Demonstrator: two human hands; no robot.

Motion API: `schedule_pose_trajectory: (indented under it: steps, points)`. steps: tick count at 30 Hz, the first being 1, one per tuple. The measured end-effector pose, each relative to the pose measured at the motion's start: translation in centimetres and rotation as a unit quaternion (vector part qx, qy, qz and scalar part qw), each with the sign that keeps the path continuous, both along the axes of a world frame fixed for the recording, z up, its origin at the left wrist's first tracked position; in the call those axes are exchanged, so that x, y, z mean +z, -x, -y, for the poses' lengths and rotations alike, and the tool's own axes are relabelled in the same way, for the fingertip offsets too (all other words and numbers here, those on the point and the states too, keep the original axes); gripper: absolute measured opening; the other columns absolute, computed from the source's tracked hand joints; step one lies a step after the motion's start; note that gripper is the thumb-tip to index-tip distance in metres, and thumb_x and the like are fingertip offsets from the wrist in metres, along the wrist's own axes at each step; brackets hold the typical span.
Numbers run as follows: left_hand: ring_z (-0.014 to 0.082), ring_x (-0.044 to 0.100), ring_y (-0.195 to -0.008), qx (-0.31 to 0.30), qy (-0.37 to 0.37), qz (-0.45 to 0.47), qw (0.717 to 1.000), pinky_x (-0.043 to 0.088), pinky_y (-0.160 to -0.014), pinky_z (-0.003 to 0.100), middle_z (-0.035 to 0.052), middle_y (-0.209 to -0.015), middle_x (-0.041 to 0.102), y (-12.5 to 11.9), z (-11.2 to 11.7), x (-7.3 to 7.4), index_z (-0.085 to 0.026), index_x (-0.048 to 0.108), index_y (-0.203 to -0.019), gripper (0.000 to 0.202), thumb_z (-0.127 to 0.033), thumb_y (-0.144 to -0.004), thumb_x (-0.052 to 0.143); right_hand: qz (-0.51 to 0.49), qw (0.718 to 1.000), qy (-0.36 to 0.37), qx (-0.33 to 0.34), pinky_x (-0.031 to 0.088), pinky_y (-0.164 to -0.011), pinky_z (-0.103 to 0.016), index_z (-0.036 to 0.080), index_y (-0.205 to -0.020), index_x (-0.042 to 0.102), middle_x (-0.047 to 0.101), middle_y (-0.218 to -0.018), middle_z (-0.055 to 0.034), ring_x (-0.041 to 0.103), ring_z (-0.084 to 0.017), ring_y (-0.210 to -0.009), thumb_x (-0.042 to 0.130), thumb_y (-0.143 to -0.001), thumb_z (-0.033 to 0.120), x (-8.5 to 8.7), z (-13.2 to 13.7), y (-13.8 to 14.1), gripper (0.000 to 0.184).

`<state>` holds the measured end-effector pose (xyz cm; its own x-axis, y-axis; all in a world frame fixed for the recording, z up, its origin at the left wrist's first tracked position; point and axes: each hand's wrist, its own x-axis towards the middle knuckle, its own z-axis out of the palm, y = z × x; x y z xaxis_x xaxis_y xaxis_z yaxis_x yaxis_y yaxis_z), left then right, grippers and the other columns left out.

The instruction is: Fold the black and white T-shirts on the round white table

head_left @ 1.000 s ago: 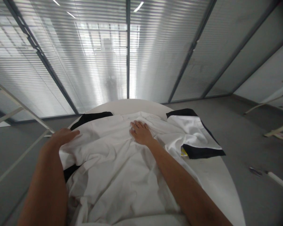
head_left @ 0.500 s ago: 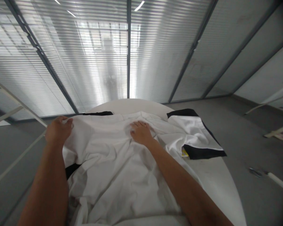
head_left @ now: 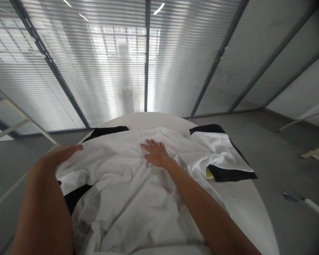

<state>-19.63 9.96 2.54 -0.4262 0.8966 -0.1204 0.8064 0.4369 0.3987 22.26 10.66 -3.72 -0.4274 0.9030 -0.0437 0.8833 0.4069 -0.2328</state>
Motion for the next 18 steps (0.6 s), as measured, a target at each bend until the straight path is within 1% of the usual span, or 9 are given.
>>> schedule_pose_trajectory:
  steps: [2, 3, 4, 6, 8, 10, 13, 15, 18]
  points:
    - [0.0320, 0.067, -0.074, -0.031, 0.072, 0.013, 0.997, 0.052, -0.064, 0.040, 0.0101, -0.075, 0.070, -0.7, 0.8, 1.3, -0.017, 0.065, -0.068, 0.040, -0.056, -0.060, 0.063, -0.003, 1.000, -0.003, -0.003, 0.009, -0.114, -0.052, 0.039, -0.148, 0.031, 0.017, -0.160, 0.0021, 0.015, -0.026, -0.146, 0.037, -0.091, 0.045, -0.1, 0.1, 0.1, 0.058]
    - [0.0307, 0.067, -0.079, -0.072, 0.090, 0.020, 0.993, 0.052, -0.067, 0.037, 0.0087, -0.081, 0.071, -1.4, 1.3, 2.1, -0.018, 0.066, -0.070, 0.034, -0.050, -0.061, 0.062, -0.006, 1.000, -0.005, -0.005, 0.009, -0.114, -0.052, 0.039, -0.148, 0.031, 0.017, -0.160, 0.0020, 0.016, -0.026, -0.146, 0.037, -0.091, 0.045, -0.1, 0.1, 0.2, 0.058]
    - [0.0292, 0.067, -0.081, -0.110, 0.086, 0.025, 0.990, 0.052, -0.069, 0.035, 0.0072, -0.083, 0.072, -2.2, 1.7, 3.0, -0.018, 0.067, -0.071, 0.030, -0.046, -0.062, 0.060, -0.009, 1.000, -0.006, -0.005, 0.009, -0.114, -0.053, 0.038, -0.148, 0.032, 0.017, -0.160, 0.0016, 0.016, -0.026, -0.146, 0.038, -0.091, 0.045, -0.1, 0.1, 0.2, 0.058]
    - [0.0263, 0.067, -0.078, -0.149, 0.060, 0.042, 0.986, 0.052, -0.068, 0.032, 0.0042, -0.082, 0.072, -4.0, 2.6, 4.7, -0.019, 0.069, -0.078, 0.031, -0.044, -0.064, 0.059, -0.013, 1.000, -0.007, -0.006, 0.009, -0.114, -0.054, 0.038, -0.148, 0.032, 0.018, -0.160, 0.0008, 0.016, -0.026, -0.146, 0.038, -0.091, 0.045, -0.1, 0.2, 0.2, 0.058]
    - [0.0234, 0.067, -0.073, -0.149, -0.015, 0.071, 0.986, 0.051, -0.063, 0.029, 0.0018, -0.080, 0.072, -5.7, 3.3, 6.2, -0.020, 0.068, -0.090, 0.039, -0.051, -0.068, 0.058, -0.014, 1.000, -0.005, -0.005, 0.009, -0.114, -0.055, 0.038, -0.148, 0.032, 0.019, -0.160, 0.0006, 0.016, -0.026, -0.146, 0.039, -0.090, 0.045, 0.0, 0.2, 0.2, 0.058]
    - [0.0212, 0.066, -0.069, -0.139, -0.074, 0.083, 0.984, 0.050, -0.060, 0.027, 0.0005, -0.079, 0.072, -7.0, 3.7, 7.1, -0.020, 0.067, -0.096, 0.046, -0.058, -0.072, 0.057, -0.014, 1.000, -0.005, -0.004, 0.009, -0.114, -0.055, 0.038, -0.148, 0.033, 0.019, -0.160, 0.0004, 0.016, -0.026, -0.146, 0.038, -0.090, 0.045, 0.0, 0.2, 0.2, 0.058]
    - [0.0200, 0.066, -0.067, -0.166, -0.073, 0.021, 0.983, 0.049, -0.059, 0.026, 0.0001, -0.078, 0.071, -7.8, 3.5, 7.5, -0.020, 0.066, -0.100, 0.049, -0.061, -0.074, 0.055, -0.014, 1.000, -0.012, -0.007, 0.010, -0.114, -0.055, 0.038, -0.148, 0.033, 0.019, -0.160, 0.0006, 0.017, -0.027, -0.146, 0.038, -0.091, 0.045, 0.1, 0.3, 0.2, 0.058]
    - [0.0217, 0.067, -0.074, -0.176, -0.055, -0.047, 0.982, 0.050, -0.066, 0.028, 0.0026, -0.083, 0.071, -7.4, 2.9, 7.2, -0.020, 0.066, -0.103, 0.048, -0.057, -0.077, 0.053, -0.011, 1.000, -0.016, -0.009, 0.010, -0.114, -0.054, 0.038, -0.148, 0.033, 0.019, -0.159, 0.0017, 0.017, -0.028, -0.146, 0.038, -0.090, 0.045, 0.1, 0.3, 0.2, 0.058]
    - [0.0289, 0.066, -0.089, -0.126, -0.036, -0.145, 0.981, 0.050, -0.078, 0.036, 0.0116, -0.096, 0.071, -5.6, 2.1, 6.2, -0.014, 0.068, -0.106, 0.052, -0.054, -0.077, 0.050, -0.013, 1.000, -0.022, -0.008, 0.010, -0.114, -0.054, 0.038, -0.147, 0.034, 0.021, -0.159, 0.0018, 0.018, -0.027, -0.145, 0.039, -0.090, 0.045, -0.1, 0.3, 0.2, 0.058]
